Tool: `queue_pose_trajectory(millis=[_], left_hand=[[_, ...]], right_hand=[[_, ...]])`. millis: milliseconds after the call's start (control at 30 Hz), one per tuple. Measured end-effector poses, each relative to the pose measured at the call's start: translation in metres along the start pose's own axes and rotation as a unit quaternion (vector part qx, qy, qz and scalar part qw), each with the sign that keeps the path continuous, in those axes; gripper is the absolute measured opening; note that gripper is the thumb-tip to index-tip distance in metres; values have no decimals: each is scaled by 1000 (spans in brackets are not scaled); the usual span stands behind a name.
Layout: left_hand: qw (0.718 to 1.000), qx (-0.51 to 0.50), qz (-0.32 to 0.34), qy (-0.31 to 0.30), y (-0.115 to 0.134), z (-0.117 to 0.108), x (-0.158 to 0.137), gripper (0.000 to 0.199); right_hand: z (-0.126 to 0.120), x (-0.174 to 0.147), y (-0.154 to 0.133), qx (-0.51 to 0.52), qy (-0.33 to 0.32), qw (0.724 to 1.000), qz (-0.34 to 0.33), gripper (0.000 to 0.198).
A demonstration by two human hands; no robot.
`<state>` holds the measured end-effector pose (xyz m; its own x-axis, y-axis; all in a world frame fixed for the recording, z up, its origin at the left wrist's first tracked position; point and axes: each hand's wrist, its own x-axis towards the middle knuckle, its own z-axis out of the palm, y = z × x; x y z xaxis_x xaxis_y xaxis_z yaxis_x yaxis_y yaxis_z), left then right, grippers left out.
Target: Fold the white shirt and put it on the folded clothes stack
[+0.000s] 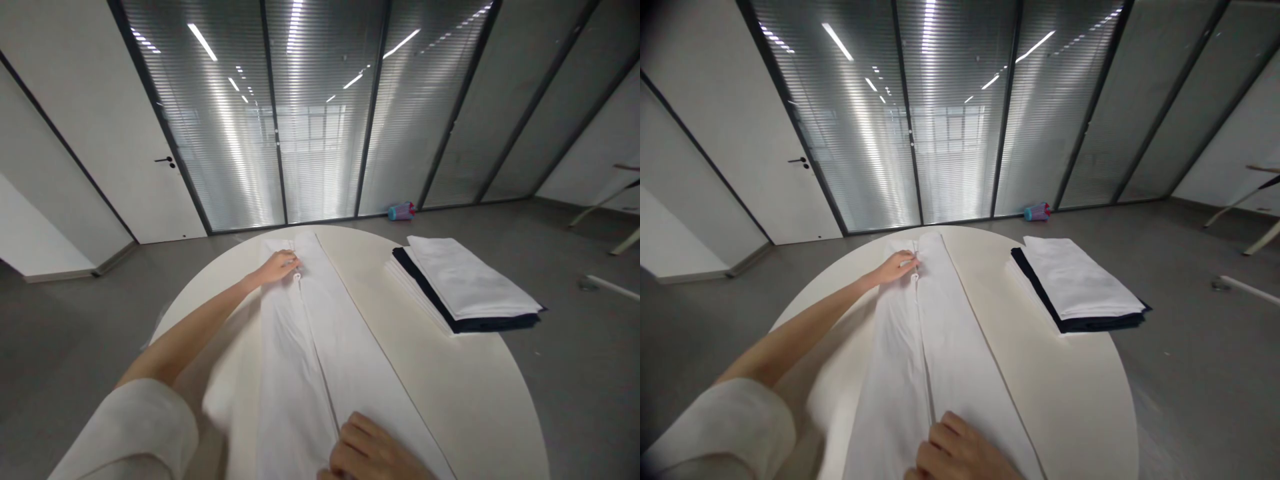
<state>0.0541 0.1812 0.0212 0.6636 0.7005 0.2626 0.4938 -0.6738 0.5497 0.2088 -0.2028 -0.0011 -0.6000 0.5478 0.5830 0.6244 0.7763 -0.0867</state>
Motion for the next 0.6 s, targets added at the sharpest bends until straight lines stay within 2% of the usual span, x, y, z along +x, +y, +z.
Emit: queue_pose_trajectory(millis=[67, 167, 300, 467, 600], left_hand=[[997, -1, 71, -35, 2, -2, -21, 21], [988, 28, 147, -25, 2, 2, -33, 22], [991, 67, 115, 13, 7, 15, -24, 20], [988, 114, 90, -44, 21, 20, -11, 18], [986, 128, 87, -65, 29, 19, -2, 38]], right_hand=[[-5, -2, -2, -32, -20, 999, -16, 9], [-18, -1, -6, -56, -29, 998, -4, 16], [-30, 3, -11, -55, -12, 998, -8, 22], [-21, -6, -12, -40, -41, 998, -17, 19], [-28, -11, -4, -25, -75, 997, -9, 21]])
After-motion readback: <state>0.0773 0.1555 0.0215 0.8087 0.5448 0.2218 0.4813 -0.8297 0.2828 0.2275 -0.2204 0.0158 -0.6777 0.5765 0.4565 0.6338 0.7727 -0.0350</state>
